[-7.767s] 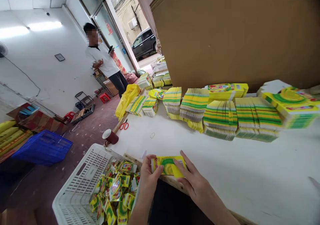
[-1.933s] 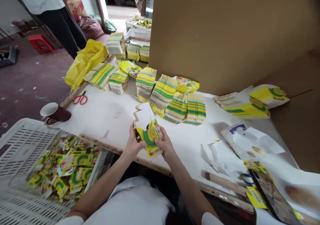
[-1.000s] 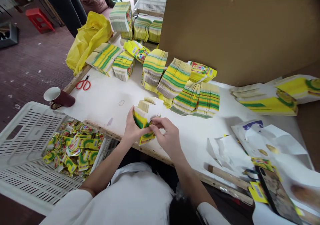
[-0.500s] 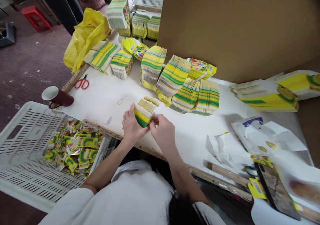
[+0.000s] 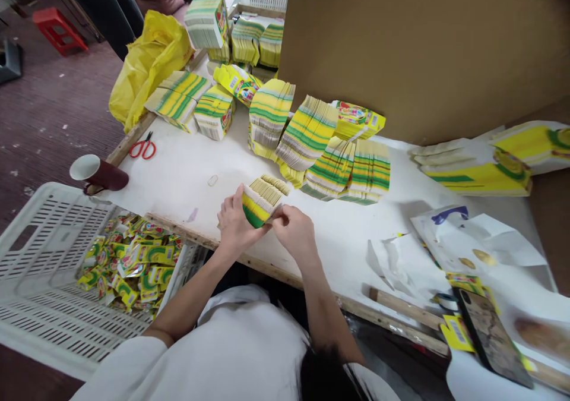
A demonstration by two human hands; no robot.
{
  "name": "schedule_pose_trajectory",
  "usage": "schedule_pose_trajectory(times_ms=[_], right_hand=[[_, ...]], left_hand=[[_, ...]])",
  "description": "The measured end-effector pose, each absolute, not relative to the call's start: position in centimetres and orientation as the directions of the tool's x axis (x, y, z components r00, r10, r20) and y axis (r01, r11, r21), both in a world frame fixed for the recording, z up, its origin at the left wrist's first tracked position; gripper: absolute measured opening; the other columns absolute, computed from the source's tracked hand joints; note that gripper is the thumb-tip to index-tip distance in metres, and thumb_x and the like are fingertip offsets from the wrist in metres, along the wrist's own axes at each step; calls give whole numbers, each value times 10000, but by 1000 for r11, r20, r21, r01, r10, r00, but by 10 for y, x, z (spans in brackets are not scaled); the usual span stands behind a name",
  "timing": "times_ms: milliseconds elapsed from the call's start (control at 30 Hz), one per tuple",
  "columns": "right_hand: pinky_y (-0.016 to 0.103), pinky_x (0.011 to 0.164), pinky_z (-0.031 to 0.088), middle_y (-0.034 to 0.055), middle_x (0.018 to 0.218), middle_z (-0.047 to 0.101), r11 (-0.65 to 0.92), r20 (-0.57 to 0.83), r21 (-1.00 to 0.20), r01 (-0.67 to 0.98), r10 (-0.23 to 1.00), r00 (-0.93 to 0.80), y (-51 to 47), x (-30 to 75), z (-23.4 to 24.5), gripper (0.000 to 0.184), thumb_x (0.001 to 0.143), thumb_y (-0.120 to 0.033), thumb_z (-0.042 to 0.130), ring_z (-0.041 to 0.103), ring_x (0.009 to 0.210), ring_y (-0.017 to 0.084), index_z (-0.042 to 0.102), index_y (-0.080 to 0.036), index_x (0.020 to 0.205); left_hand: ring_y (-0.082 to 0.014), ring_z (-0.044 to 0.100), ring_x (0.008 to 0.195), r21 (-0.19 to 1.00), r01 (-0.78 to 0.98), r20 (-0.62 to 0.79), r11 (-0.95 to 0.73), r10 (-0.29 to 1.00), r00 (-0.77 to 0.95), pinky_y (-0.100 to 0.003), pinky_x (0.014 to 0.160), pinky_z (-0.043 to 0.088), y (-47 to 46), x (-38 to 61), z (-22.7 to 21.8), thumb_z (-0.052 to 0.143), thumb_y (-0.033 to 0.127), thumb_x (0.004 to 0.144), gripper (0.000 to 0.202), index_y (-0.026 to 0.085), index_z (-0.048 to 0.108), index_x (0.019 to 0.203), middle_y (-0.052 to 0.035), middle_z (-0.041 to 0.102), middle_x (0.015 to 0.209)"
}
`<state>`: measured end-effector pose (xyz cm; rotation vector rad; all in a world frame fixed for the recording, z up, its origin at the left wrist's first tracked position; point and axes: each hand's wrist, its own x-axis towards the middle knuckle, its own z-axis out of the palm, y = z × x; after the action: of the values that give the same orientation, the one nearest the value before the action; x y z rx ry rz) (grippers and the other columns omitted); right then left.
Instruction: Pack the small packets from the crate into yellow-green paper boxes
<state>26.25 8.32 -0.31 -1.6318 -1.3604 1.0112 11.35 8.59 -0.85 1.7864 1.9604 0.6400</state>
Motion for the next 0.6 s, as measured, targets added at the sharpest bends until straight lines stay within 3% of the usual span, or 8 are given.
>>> schedule_pose_trajectory(times_ms=[133,300,367,467,600], right_hand=[[318,677,426,-3,661,559,-132,-133,-982,138,991,-5,85,276,-9,43,633,-267,542,513,659,177,558,-233,613],[349,654,494,41,773,585,-139,-121,-971,-197,988,-99,81,283,-8,213,647,-417,589,567,677,178,486,-230,640],[307,544,442,27,730,553,-155,-123,-948,-277,984,-130,81,283,-5,305,682,-484,611,475,545,125,461,-227,617],[245,412,269,-17,641,508,-203,-142,-919,-336,970,-199,83,283,1,416,776,-564,591,244,405,51,443,-220,595],[214,391,132,-106,476,381,-338,-208,-891,-303,897,-390,86,288,6,374,798,-568,689,143,365,48,660,-204,879]], left_hand=[[-396,500,1247,636,770,15,47,997,-73,-567,1020,412,90,108,-12,861,492,541,1162,219,293,1516,-160,541,1289],[-385,501,1252,699,714,47,30,995,-88,-549,1049,406,99,102,-14,876,497,530,1167,183,311,1502,-167,547,1282],[-381,501,1258,709,705,55,10,996,-69,-544,1054,407,100,101,-13,869,486,543,1137,183,323,1492,-167,546,1295],[-376,507,1254,715,699,48,-16,999,-26,-539,1045,418,99,103,-11,859,488,560,1116,187,320,1490,-165,548,1292],[-381,513,1242,687,727,29,6,999,-36,-543,1037,417,97,105,-10,849,487,580,1096,187,319,1491,-164,556,1259]])
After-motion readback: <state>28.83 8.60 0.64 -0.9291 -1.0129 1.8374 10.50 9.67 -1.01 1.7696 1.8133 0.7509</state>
